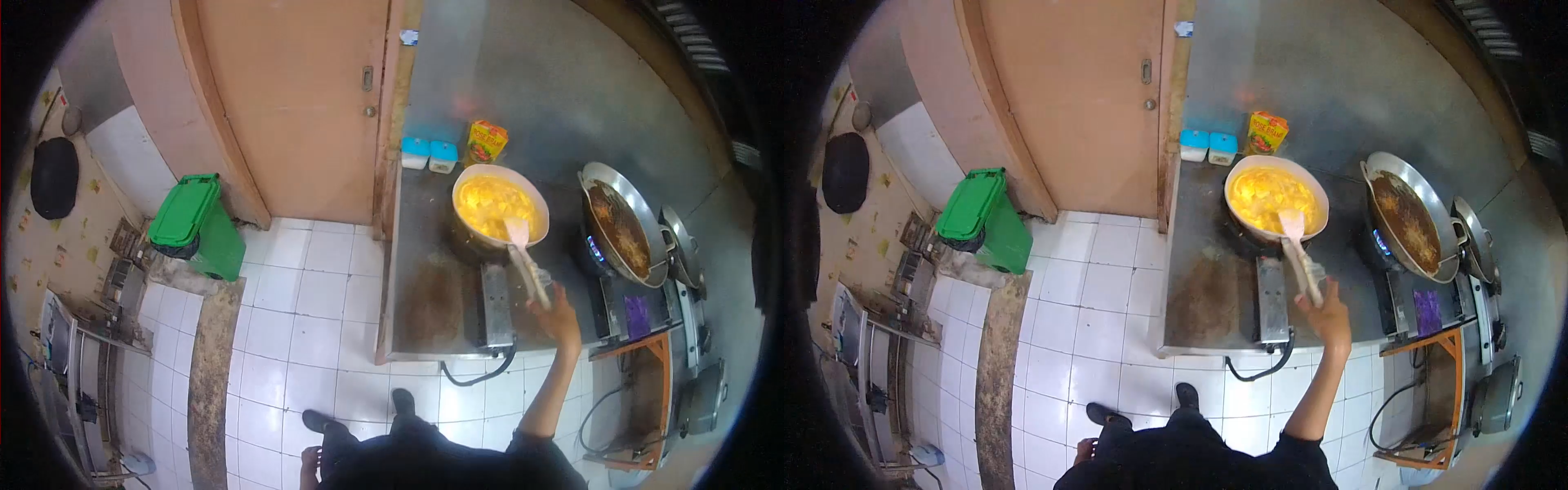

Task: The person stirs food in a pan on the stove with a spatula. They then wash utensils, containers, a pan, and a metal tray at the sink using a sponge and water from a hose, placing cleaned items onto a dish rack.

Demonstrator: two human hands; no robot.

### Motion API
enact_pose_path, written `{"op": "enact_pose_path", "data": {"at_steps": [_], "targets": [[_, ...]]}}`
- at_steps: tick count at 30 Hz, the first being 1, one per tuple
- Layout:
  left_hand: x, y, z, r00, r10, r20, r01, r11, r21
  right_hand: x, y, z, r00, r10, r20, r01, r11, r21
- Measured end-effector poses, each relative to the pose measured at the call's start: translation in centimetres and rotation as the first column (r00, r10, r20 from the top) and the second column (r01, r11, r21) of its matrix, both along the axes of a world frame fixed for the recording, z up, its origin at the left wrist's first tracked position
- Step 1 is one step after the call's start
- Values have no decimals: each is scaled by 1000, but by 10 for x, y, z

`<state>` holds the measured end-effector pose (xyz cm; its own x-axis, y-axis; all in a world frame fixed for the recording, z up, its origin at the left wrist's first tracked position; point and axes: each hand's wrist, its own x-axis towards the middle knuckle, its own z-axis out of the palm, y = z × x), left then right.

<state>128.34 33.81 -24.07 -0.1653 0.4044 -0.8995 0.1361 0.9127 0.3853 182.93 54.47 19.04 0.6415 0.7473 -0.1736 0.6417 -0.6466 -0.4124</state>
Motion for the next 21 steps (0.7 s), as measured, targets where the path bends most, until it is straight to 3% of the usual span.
{"op": "enact_pose_path", "data": {"at_steps": [1,2,3,4,6,7,8,9,10,11,12,13,14,15,16,17,18,19,20,21], "targets": [[-23,-17,-18,1000,-2,7,2,1000,-3,2,0,-16,992,-30,119,24,998,54],[-47,-38,-48,883,-367,-291,447,847,287,1,-1,-22,970,-55,238,29,993,113],[-62,-53,-54,582,-506,-637,807,459,372,-6,-4,-21,884,-121,451,93,992,85],[-78,-67,-60,608,-479,-633,783,497,375,-17,-3,-22,755,-157,637,138,987,79],[-110,-69,-40,632,-609,-479,748,642,170,-71,0,11,613,-238,753,231,966,118],[-123,-69,-33,884,-338,-322,394,910,128,-77,9,9,537,-292,791,318,939,131],[-140,-70,-14,981,53,-184,-48,998,29,-144,16,42,562,-264,784,249,958,143],[-163,-81,-16,969,244,-30,-244,970,-9,-131,31,24,616,-209,759,-152,915,375],[-196,-90,-20,899,424,114,-421,906,-46,-152,61,16,720,24,693,-586,555,590],[-233,-89,-14,891,431,139,-425,902,-71,-218,75,23,751,380,540,-656,339,674],[-273,-86,-22,922,377,84,-374,926,-54,-285,90,30,573,785,235,-523,131,842],[-314,-81,-38,990,126,-67,-116,984,138,-354,106,36,280,960,-20,-354,122,927],[-358,-71,-46,975,123,-187,-107,990,89,-407,123,25,-123,991,-45,-284,8,959],[-379,-58,-12,795,109,-596,164,909,384,-468,134,7,-506,834,-220,-154,164,974],[-409,-40,-1,825,362,-434,-150,881,450,-519,146,-17,-725,560,-401,-157,432,888],[-438,-24,12,820,485,-302,-294,812,504,-574,156,-26,-640,425,-640,-449,470,760],[-466,-12,26,792,589,-163,-426,723,543,-627,175,-41,-245,469,-849,-792,408,454],[-486,-4,49,781,621,-65,-436,617,655,-660,198,-90,-200,732,-652,-880,158,448],[-500,2,72,777,629,24,-429,502,750,-679,223,-124,-229,721,-654,-880,134,456],[-524,-3,72,801,599,-15,-390,541,745,-703,240,-152,-148,972,-183,-975,-112,190]]}}
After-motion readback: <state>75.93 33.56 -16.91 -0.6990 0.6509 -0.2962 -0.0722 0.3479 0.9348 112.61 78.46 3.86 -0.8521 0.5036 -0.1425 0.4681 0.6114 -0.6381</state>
